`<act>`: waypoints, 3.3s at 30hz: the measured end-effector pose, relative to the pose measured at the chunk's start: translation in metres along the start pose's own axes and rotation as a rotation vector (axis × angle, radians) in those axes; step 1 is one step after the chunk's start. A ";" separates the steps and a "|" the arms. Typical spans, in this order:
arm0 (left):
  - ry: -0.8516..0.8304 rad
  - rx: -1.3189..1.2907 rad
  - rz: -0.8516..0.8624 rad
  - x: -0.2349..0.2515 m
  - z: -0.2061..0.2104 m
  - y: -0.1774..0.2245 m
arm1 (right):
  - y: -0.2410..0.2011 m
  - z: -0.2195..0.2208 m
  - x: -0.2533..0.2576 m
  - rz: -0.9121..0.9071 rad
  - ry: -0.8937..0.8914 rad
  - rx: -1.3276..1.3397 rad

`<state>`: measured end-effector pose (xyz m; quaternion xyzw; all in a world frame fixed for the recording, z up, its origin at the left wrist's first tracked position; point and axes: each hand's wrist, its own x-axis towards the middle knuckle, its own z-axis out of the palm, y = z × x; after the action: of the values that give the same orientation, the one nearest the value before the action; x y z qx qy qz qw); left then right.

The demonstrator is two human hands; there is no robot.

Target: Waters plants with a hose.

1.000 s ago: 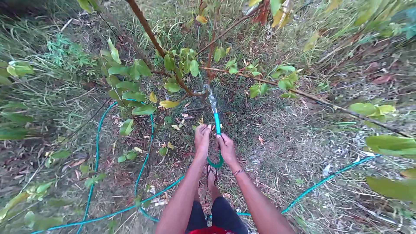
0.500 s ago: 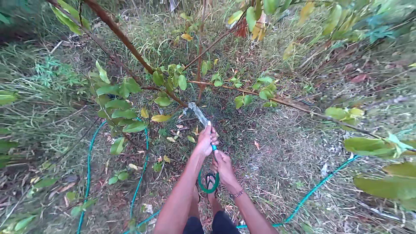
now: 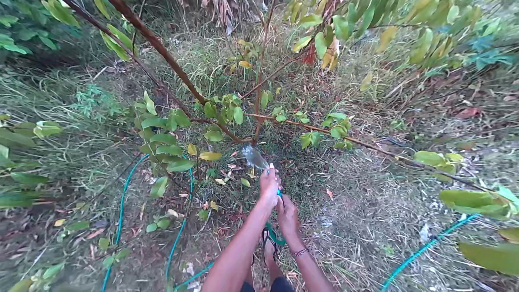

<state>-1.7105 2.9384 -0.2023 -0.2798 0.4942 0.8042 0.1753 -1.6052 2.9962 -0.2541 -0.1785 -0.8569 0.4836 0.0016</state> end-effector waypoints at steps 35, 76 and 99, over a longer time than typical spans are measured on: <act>-0.078 -0.114 0.106 -0.033 0.018 0.018 | -0.004 -0.006 -0.004 -0.320 0.436 -0.093; -0.504 -0.179 -0.078 0.019 -0.010 -0.006 | -0.023 -0.047 -0.003 0.464 -0.341 1.040; -0.232 1.124 0.084 -0.125 -0.164 -0.144 | -0.097 -0.042 0.107 -0.078 -0.446 -0.261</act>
<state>-1.4867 2.8561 -0.2835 -0.0340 0.8340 0.4497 0.3180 -1.7273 3.0182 -0.1695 -0.0329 -0.8974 0.3958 -0.1920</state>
